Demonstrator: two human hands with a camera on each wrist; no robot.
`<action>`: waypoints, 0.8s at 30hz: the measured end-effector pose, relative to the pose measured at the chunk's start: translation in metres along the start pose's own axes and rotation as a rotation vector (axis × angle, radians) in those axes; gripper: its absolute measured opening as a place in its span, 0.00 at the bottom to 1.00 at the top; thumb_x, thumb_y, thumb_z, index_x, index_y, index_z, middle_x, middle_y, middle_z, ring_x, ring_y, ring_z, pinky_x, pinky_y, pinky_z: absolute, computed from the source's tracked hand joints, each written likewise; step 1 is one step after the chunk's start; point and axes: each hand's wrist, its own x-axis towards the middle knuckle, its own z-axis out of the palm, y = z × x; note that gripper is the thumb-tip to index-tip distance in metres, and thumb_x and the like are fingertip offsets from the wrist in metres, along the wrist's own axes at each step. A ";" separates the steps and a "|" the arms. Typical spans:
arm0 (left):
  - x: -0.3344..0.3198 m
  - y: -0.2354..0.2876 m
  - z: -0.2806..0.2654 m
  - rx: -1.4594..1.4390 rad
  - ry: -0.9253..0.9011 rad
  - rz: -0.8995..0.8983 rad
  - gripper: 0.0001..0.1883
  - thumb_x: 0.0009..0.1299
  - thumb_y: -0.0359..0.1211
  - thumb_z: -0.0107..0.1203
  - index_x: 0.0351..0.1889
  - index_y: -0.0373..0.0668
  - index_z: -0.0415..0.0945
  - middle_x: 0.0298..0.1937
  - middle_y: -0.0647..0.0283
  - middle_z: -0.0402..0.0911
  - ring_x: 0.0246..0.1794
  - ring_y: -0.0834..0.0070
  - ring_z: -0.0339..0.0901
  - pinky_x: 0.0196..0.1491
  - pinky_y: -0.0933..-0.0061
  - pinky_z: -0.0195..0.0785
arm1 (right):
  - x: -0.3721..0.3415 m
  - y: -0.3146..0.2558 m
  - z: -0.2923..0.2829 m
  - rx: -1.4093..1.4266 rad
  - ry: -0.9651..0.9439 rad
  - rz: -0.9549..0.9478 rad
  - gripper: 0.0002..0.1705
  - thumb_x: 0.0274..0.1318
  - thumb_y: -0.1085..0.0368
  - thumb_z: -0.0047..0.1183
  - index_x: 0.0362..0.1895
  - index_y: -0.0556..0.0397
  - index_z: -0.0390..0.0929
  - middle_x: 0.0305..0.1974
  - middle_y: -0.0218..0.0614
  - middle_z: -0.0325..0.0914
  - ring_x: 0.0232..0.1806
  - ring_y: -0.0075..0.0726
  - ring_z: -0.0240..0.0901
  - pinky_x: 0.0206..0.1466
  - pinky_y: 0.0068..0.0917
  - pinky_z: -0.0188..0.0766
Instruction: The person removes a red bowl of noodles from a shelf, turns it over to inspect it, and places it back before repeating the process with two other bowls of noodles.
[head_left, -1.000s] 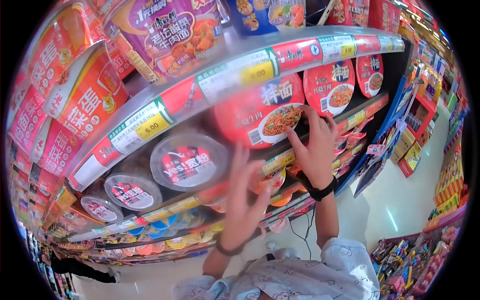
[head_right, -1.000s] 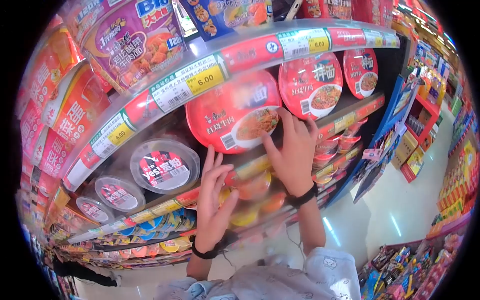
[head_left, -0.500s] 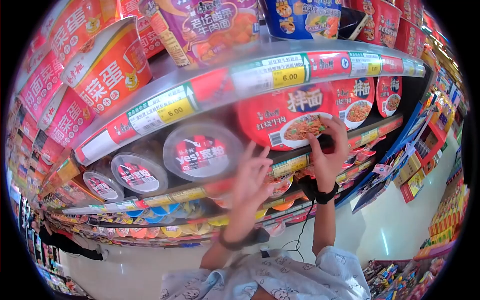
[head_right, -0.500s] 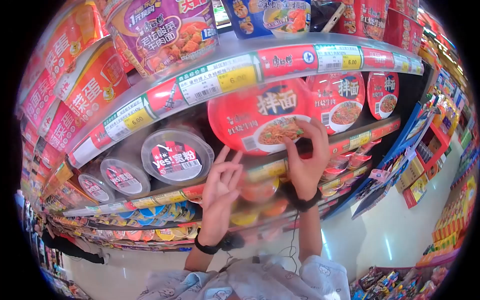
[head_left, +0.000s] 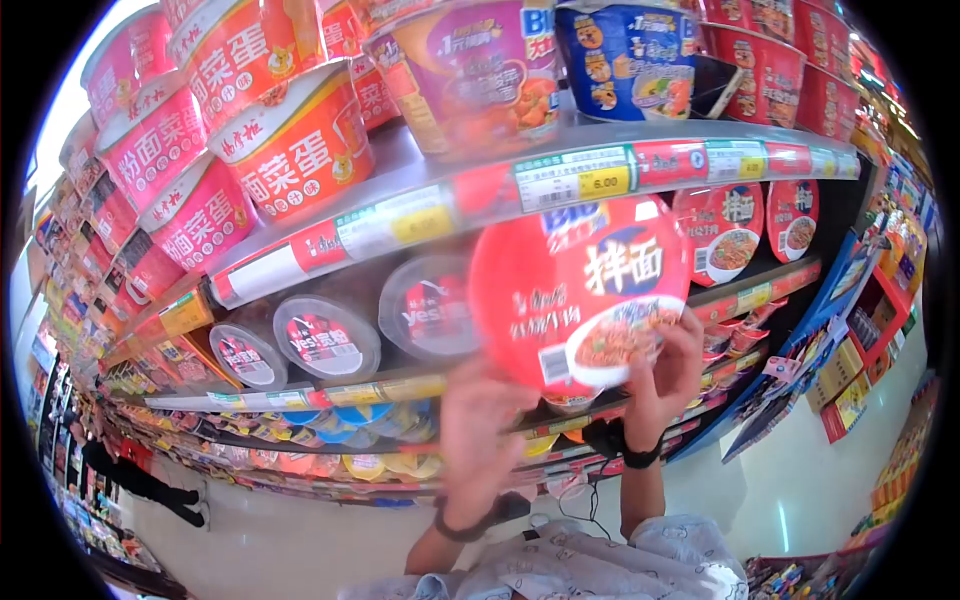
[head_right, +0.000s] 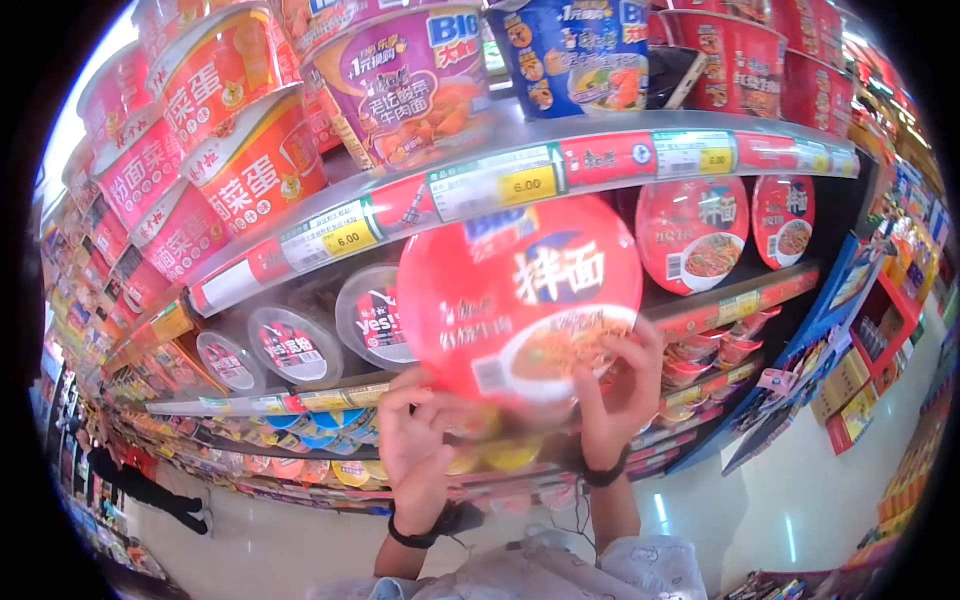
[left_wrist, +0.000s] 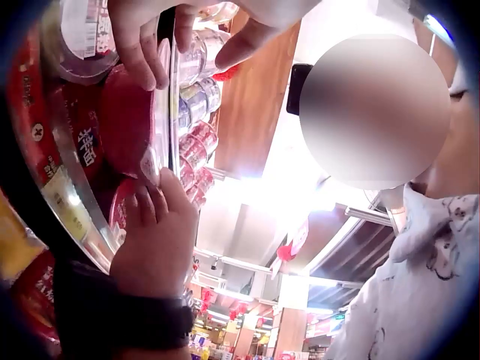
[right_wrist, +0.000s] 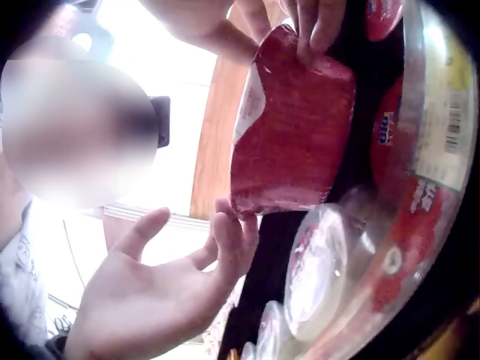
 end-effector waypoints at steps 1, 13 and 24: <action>-0.008 0.002 0.001 -0.053 0.020 -0.025 0.34 0.69 0.27 0.64 0.72 0.39 0.61 0.74 0.52 0.63 0.71 0.62 0.72 0.74 0.55 0.67 | -0.010 -0.006 -0.006 0.035 0.022 0.050 0.26 0.52 0.78 0.62 0.58 0.58 0.77 0.67 0.47 0.69 0.70 0.47 0.67 0.75 0.43 0.63; -0.148 -0.011 0.037 -0.028 0.038 -0.709 0.35 0.76 0.26 0.61 0.80 0.36 0.62 0.70 0.59 0.78 0.67 0.72 0.77 0.69 0.69 0.72 | -0.122 -0.129 -0.152 -0.242 -0.080 0.319 0.22 0.54 0.73 0.63 0.55 0.59 0.78 0.58 0.42 0.74 0.60 0.39 0.74 0.63 0.33 0.71; -0.269 -0.027 0.113 -0.188 -0.243 -0.961 0.33 0.81 0.31 0.60 0.81 0.38 0.61 0.65 0.67 0.80 0.55 0.83 0.77 0.55 0.79 0.74 | -0.178 -0.254 -0.262 -0.526 0.033 0.492 0.17 0.52 0.75 0.63 0.48 0.58 0.81 0.47 0.37 0.76 0.42 0.30 0.78 0.44 0.26 0.75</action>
